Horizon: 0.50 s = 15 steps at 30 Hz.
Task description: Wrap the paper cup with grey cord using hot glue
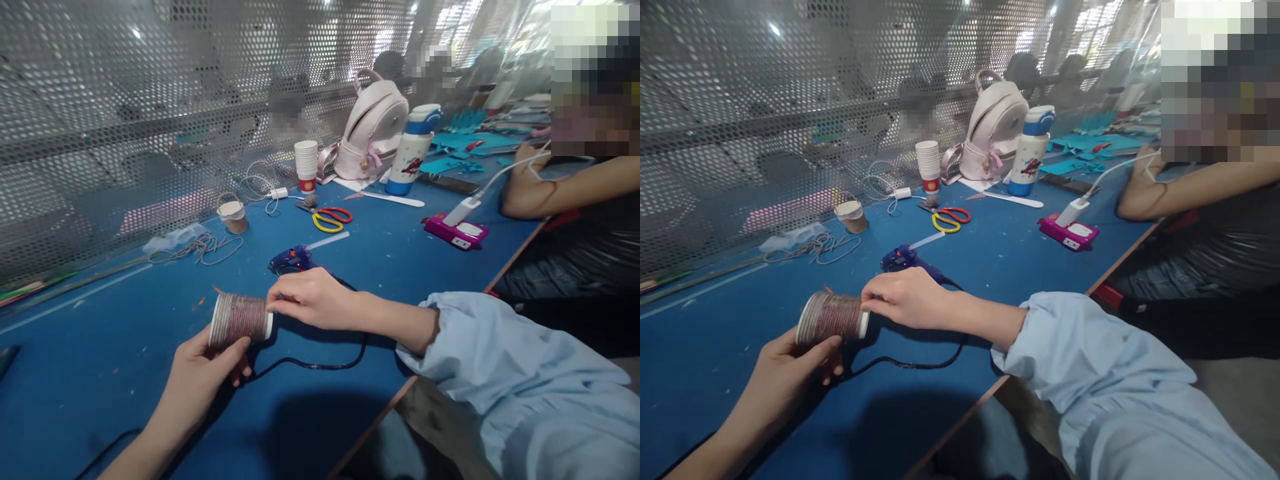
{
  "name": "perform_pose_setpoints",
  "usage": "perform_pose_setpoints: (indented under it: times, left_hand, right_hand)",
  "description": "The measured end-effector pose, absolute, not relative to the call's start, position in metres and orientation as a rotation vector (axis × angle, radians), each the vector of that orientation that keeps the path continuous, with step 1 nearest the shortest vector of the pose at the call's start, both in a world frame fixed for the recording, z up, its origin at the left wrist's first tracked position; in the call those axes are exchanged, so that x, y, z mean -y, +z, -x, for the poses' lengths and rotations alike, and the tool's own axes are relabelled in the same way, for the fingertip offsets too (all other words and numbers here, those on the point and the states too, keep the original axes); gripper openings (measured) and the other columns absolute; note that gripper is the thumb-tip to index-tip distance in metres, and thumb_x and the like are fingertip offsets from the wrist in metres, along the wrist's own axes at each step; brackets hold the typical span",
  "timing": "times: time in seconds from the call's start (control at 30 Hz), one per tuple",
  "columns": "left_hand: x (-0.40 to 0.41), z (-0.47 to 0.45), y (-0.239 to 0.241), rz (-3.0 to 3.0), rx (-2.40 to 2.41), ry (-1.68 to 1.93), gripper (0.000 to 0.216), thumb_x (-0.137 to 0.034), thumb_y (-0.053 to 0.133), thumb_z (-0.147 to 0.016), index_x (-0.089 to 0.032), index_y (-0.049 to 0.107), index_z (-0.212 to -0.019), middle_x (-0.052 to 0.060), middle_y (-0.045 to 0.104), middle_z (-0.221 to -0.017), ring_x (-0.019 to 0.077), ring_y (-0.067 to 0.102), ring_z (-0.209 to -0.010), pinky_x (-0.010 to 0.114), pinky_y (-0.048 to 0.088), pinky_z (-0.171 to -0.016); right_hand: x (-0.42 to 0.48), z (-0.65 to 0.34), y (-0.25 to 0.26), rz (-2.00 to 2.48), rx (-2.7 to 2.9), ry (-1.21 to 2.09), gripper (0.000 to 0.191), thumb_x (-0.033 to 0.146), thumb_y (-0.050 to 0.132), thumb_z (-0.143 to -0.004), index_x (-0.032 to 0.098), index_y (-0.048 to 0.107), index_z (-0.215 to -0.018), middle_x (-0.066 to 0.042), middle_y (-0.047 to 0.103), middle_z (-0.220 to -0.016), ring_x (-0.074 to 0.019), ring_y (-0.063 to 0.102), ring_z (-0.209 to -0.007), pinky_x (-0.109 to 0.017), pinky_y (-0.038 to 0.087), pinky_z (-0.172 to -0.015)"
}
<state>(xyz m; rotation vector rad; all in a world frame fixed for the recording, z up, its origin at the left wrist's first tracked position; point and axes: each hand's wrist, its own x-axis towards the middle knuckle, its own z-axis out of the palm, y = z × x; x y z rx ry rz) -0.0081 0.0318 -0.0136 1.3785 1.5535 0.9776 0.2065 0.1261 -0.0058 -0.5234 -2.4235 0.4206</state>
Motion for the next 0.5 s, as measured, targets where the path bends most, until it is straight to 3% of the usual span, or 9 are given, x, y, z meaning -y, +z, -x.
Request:
perform_pose_setpoints:
  times: [0.5]
  left_hand:
    - [-0.0303, 0.0134, -0.0137, -1.572, -1.537, 1.024, 0.022, -0.034, 0.07, -0.078, -0.022, 0.067, -0.06, -0.001, 0.067, -0.053, 0.0132, 0.06, -0.045, 0.023, 0.048, -0.047]
  right_hand:
    - [-0.1268, -0.2063, -0.0056, 0.559, 2.391, 0.497, 0.011, 0.02, 0.062, -0.097, 0.015, 0.07, -0.092, -0.005, 0.074, -0.088, -0.0128, 0.065, -0.076, -0.023, 0.045, -0.071]
